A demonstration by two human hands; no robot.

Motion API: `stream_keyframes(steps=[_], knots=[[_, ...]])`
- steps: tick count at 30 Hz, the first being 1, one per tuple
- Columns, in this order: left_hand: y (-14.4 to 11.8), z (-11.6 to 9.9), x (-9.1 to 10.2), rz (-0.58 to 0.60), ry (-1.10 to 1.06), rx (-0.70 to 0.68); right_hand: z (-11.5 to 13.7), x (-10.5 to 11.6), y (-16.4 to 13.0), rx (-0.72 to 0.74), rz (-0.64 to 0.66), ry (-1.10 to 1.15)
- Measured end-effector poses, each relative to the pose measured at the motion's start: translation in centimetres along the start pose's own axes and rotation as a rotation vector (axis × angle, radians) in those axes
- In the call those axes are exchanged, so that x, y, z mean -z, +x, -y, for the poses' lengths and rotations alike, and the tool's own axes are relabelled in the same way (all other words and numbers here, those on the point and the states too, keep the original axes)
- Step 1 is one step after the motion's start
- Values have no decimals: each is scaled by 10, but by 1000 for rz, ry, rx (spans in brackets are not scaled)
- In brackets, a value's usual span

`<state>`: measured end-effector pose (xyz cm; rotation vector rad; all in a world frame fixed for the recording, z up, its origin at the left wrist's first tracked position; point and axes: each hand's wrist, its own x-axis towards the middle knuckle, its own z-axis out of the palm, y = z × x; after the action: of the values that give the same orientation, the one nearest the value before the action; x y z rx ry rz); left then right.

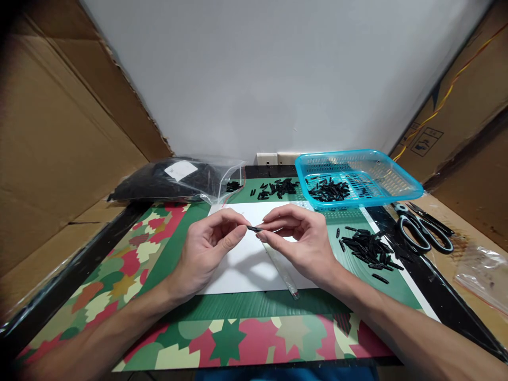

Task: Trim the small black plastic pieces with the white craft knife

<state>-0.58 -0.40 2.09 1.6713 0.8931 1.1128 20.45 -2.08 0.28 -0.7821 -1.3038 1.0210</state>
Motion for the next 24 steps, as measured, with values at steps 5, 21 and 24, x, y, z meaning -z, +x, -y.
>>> stream_keyframes(steps=[5,21,24], knots=[[0,1,0,14,-10,-8,-2,1,0,8,0,5],[0,2,-1,9,-70,21,-3,1,0,22,2,14],[0,1,-1,6,-64,24,-4,2,0,27,-9,6]])
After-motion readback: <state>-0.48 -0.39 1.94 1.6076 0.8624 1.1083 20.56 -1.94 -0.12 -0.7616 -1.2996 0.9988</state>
